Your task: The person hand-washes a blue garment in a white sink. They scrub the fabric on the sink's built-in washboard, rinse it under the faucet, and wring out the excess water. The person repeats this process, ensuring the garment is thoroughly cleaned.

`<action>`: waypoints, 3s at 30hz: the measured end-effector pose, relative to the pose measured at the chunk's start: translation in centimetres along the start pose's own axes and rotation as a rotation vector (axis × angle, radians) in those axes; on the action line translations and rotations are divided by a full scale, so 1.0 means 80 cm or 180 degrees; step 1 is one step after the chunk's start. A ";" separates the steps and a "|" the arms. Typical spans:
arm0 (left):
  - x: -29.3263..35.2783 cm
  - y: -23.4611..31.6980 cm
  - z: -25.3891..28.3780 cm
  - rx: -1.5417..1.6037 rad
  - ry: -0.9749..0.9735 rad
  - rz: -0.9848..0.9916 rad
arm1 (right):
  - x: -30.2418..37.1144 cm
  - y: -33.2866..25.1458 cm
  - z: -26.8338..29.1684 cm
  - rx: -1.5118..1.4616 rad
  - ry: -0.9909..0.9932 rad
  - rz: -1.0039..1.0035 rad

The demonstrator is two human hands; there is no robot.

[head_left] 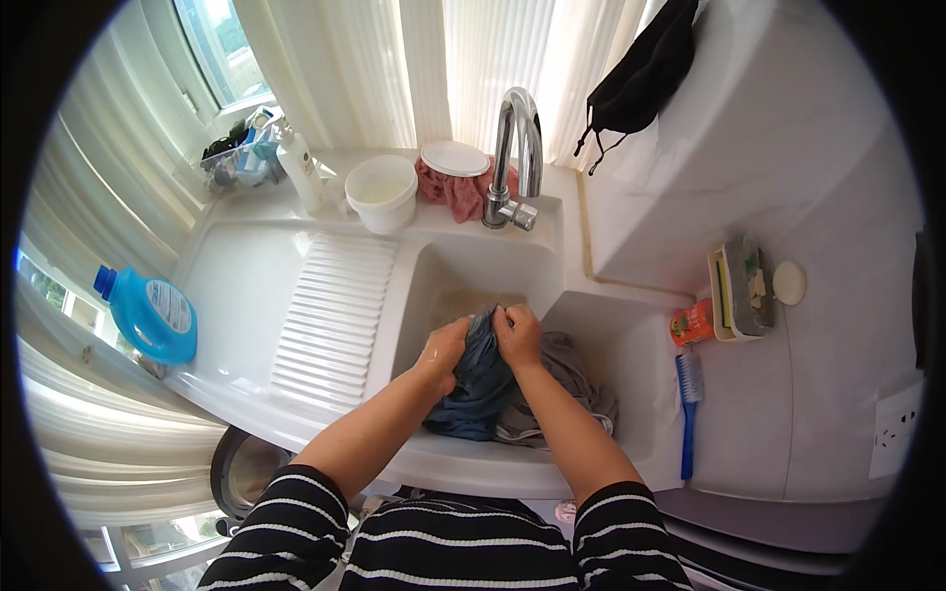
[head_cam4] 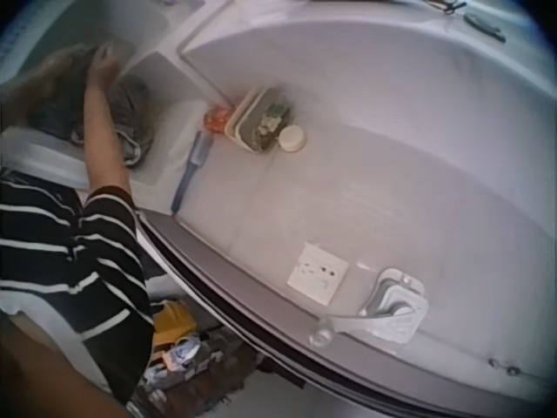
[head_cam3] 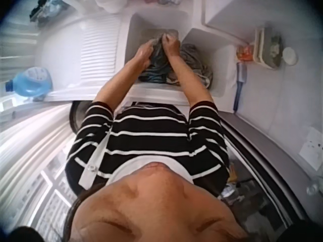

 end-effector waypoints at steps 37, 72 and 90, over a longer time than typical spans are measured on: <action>0.013 0.112 0.032 -0.5695 0.1628 -0.3578 | 0.000 0.041 0.047 0.1684 -0.1791 -0.0753; -0.114 -0.008 0.075 -0.0124 -0.0601 -0.0303 | -0.006 0.070 -0.013 -0.0368 -0.1141 -0.0461; -0.032 -0.028 0.046 0.0021 -0.0346 0.0549 | 0.077 -0.080 -0.027 -0.0323 -0.0022 0.0476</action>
Point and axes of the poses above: each hand's wrist, its own x-axis away from the middle knuckle, its own z-axis out of the back of the hand, y = z × x, the point moved 5 cm from there along -x, towards the middle knuckle, and after that the axes turned 1 degree about -y, right-handed, at the moved point
